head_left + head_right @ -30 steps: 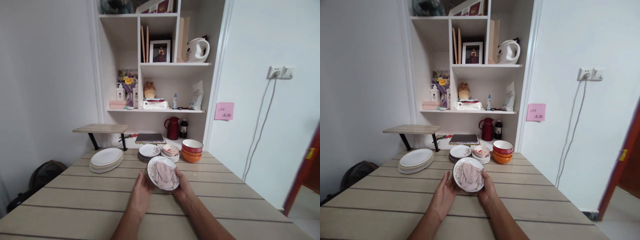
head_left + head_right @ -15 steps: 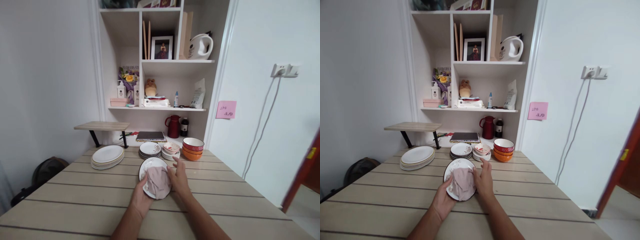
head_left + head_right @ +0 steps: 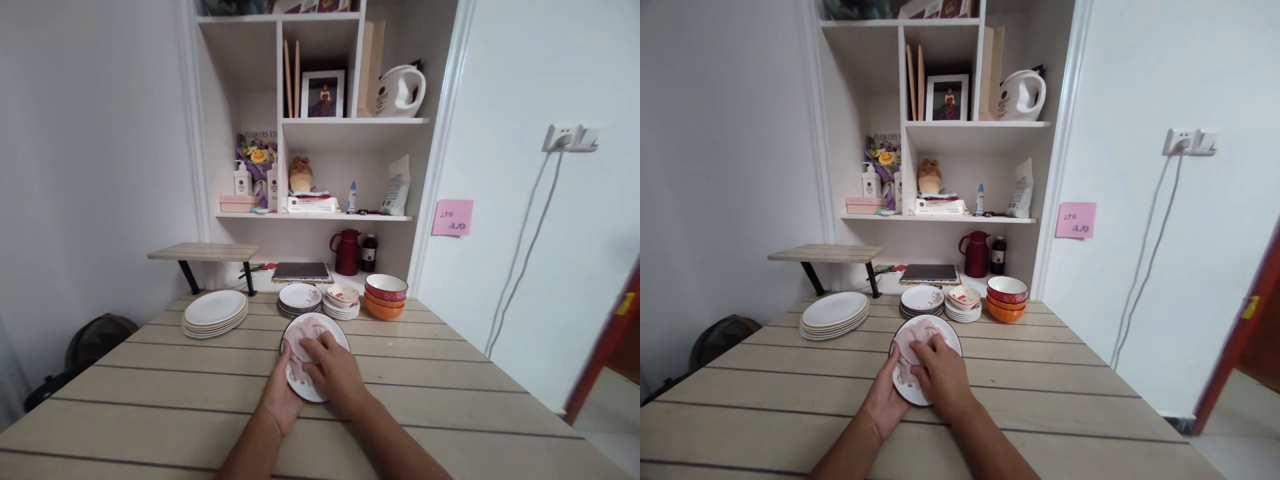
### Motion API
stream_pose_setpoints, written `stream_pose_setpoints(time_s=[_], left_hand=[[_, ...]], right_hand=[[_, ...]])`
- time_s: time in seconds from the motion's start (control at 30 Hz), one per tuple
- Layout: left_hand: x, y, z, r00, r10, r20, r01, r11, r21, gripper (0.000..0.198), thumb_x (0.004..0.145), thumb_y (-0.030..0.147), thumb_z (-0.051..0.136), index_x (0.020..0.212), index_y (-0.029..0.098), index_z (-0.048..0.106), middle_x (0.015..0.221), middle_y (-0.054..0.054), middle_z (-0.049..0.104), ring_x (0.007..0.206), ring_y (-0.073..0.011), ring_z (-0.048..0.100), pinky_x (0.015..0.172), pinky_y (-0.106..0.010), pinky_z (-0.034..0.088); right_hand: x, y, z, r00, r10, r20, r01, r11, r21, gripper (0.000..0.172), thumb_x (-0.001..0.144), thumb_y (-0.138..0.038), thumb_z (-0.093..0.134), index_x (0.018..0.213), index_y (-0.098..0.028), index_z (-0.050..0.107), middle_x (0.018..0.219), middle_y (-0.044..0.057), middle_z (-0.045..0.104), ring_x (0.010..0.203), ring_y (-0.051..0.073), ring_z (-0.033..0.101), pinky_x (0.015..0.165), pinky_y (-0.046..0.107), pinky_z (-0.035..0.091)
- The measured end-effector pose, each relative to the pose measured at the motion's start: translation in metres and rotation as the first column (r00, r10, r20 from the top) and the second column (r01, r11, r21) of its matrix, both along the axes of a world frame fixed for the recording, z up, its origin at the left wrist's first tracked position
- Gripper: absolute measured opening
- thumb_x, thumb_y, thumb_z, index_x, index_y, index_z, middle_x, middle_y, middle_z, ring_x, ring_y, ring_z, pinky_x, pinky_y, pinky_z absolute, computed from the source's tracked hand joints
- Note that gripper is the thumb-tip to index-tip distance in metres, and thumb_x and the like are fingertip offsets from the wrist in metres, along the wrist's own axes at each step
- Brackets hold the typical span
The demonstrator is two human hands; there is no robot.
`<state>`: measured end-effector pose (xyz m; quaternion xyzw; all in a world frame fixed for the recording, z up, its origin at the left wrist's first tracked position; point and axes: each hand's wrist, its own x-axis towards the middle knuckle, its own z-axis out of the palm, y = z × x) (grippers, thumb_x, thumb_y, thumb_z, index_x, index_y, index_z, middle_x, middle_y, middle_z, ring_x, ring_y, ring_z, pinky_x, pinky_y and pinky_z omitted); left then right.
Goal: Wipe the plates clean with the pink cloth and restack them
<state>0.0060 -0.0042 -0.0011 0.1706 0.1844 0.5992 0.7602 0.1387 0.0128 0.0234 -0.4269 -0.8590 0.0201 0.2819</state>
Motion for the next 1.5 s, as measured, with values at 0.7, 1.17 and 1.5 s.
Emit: stream_pose_setpoints(time_s=[0.7, 1.17, 1.5], left_hand=[[-0.005, 0.008, -0.015, 0.989, 0.098, 0.113, -0.104, 0.993, 0.048, 0.051, 0.092, 0.042, 0.048, 0.135, 0.014, 0.052, 0.116, -0.016, 0.069, 0.112, -0.0275, 0.063, 0.106, -0.045, 0.038], [0.014, -0.007, 0.006, 0.993, -0.1, -0.055, 0.099, 0.995, -0.02, 0.057, 0.087, 0.051, 0.053, 0.129, 0.012, 0.057, 0.114, -0.015, 0.07, 0.115, -0.0288, 0.06, 0.103, -0.044, 0.04], [-0.003, 0.006, -0.013, 0.997, 0.015, 0.071, -0.016, 1.0, 0.015, 0.052, 0.091, 0.041, 0.051, 0.134, 0.012, 0.052, 0.113, -0.016, 0.07, 0.114, -0.0284, 0.061, 0.101, -0.044, 0.043]], right_hand=[[0.011, 0.005, 0.0, 0.992, 0.015, 0.129, -0.01, 0.999, -0.042, 0.024, 0.074, -0.012, 0.05, 0.094, -0.022, 0.06, 0.095, 0.002, 0.059, 0.083, 0.015, 0.052, 0.065, 0.025, 0.029], [0.016, 0.024, 0.001, 0.976, -0.217, -0.011, 0.217, 0.975, 0.051, 0.023, 0.093, -0.028, 0.044, 0.107, -0.028, 0.062, 0.098, 0.004, 0.06, 0.082, 0.016, 0.056, 0.065, 0.026, 0.032], [0.014, 0.008, 0.005, 0.982, -0.03, 0.186, 0.034, 0.999, -0.015, 0.016, 0.085, -0.025, 0.048, 0.092, -0.023, 0.062, 0.091, 0.003, 0.066, 0.077, 0.016, 0.057, 0.063, 0.027, 0.028]])
